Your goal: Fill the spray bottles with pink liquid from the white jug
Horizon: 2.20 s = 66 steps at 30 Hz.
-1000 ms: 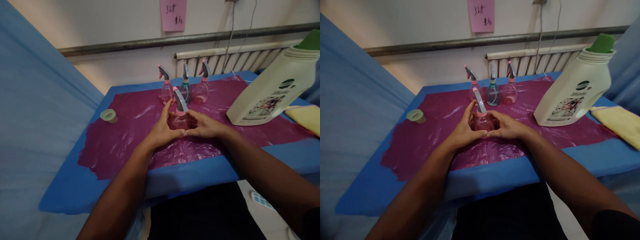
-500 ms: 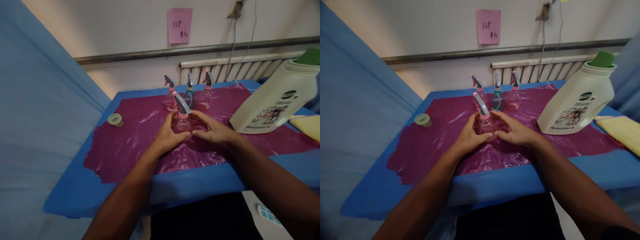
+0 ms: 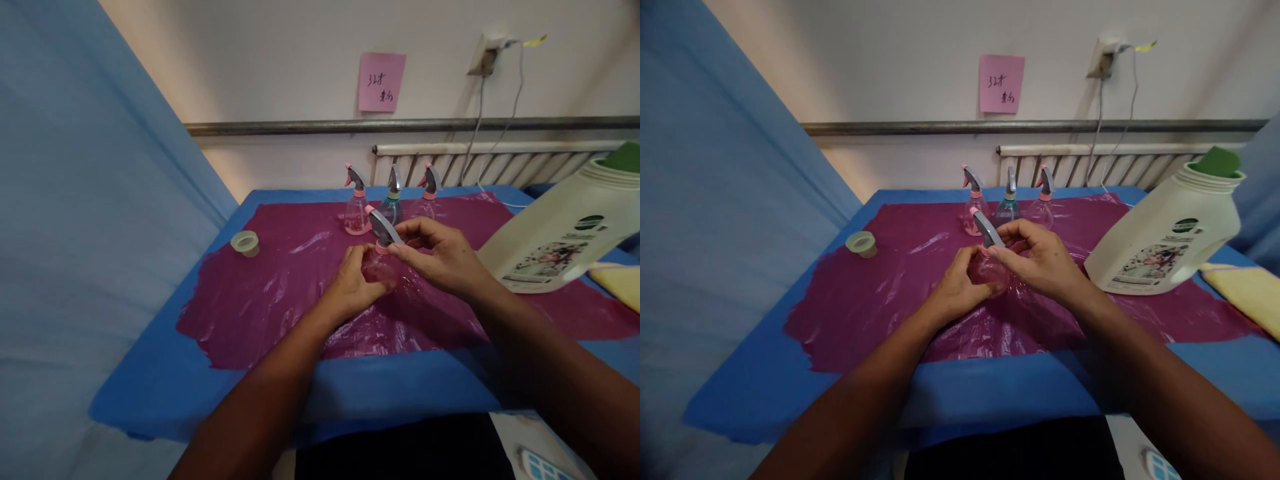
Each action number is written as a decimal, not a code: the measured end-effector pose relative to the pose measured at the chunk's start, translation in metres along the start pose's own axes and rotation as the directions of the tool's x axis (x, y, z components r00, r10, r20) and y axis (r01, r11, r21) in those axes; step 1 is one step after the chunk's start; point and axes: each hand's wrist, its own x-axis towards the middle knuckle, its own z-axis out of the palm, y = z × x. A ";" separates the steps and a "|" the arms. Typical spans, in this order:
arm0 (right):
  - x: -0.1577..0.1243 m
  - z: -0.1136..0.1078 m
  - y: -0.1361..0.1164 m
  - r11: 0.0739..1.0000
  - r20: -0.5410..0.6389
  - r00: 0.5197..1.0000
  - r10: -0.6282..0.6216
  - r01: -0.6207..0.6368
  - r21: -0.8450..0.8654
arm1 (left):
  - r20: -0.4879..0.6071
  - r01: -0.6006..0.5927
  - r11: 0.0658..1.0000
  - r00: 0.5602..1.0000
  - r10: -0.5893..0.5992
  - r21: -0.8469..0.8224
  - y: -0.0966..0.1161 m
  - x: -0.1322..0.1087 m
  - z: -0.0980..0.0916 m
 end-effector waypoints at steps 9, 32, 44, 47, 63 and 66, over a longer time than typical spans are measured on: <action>0.006 0.011 0.002 0.994 -0.004 1.000 -0.008 0.009 0.106 | -0.038 -0.027 0.999 0.999 0.028 0.040 0.000 0.001 -0.001; 0.012 0.010 0.013 0.990 0.000 0.999 -0.052 0.051 0.132 | 0.042 -0.079 0.995 0.996 0.077 0.056 -0.003 0.003 -0.005; 0.063 -0.040 0.004 0.991 0.538 0.841 -0.052 -0.025 0.134 | 0.084 -0.061 0.996 0.994 0.066 -0.062 0.003 0.005 -0.011; 0.077 -0.047 -0.002 0.996 0.638 0.767 -0.070 0.021 0.084 | 0.084 -0.045 0.996 0.995 0.051 -0.077 0.005 0.005 -0.013; 0.022 0.004 0.034 0.994 0.228 0.972 0.057 -0.076 0.077 | 0.075 -0.093 0.995 0.993 0.095 -0.023 -0.004 0.003 -0.006; 0.023 0.001 0.034 0.978 0.308 0.950 0.044 -0.104 0.181 | 0.120 -0.123 0.991 0.984 0.129 -0.061 -0.002 0.003 -0.008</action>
